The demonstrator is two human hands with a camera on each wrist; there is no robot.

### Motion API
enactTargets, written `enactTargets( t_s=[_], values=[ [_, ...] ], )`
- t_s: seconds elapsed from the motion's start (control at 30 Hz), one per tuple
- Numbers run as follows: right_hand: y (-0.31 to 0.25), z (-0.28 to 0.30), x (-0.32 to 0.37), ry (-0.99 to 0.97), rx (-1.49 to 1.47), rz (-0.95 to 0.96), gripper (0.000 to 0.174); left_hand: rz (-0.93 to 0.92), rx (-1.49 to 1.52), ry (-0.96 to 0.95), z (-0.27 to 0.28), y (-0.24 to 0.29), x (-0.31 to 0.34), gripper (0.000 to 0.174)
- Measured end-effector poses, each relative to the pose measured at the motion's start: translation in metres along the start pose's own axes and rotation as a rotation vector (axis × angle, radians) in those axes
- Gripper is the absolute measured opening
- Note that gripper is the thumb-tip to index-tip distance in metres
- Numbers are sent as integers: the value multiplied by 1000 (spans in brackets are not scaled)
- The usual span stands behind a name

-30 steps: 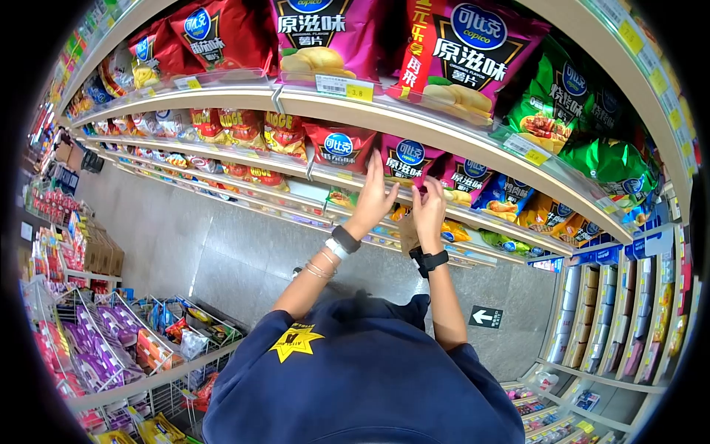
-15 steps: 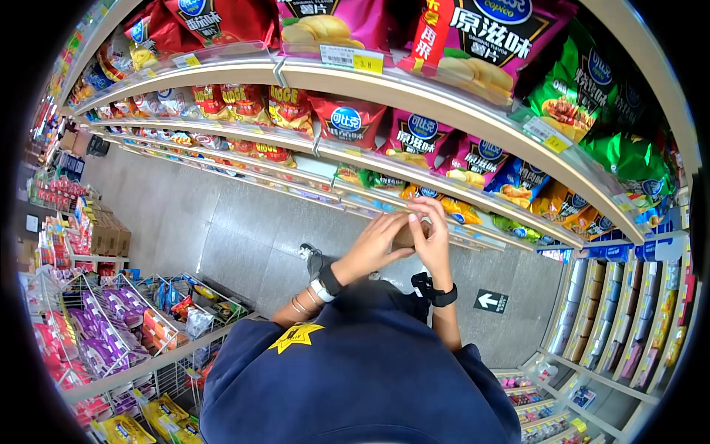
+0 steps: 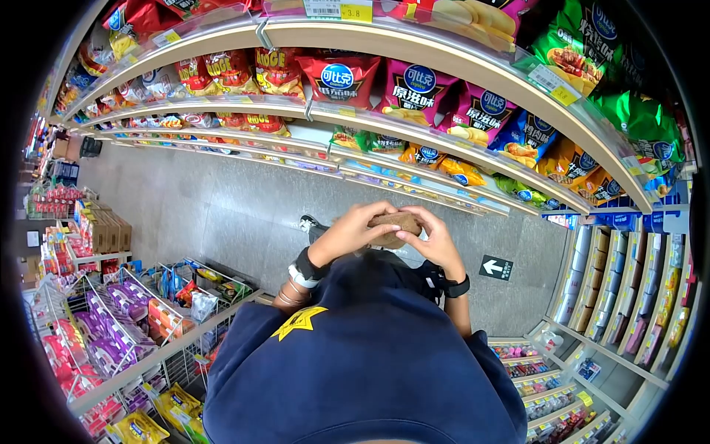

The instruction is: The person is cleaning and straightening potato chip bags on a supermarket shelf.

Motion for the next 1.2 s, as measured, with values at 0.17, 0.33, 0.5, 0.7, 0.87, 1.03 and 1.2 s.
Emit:
enactTargets(
  t_s=[0.17,0.33,0.5,0.7,0.87,1.03,1.2],
  values=[
    [3,-9,1,-101,76,-102,50,-14,-76,119,11,14,9,21],
    [15,-23,-1,-410,226,-178,54,-114,-238,94,32,44,13,20],
    [-14,-34,-8,-324,118,25,57,-219,-354,104,53,88,-1,20],
    [49,-58,-23,-314,-265,-167,47,-120,-613,190,66,29,-51,39],
    [48,-51,-10,-153,-470,-195,50,-135,-470,113,42,8,-31,45],
    [45,-41,-1,-54,-1035,-139,49,-37,-119,40,28,-26,-3,40],
    [58,-40,2,81,-1214,-26,52,-58,-131,382,61,-50,17,48]
  ],
)
Point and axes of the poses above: each hand's wrist, its own x-axis away from the middle knuckle, its own z-axis out of the back of the hand, y = z × x, the point moved 5 cm from there along -x, towards the middle knuckle, and after that the axes turned 15 degrees about -y, right-handed, at the moved point
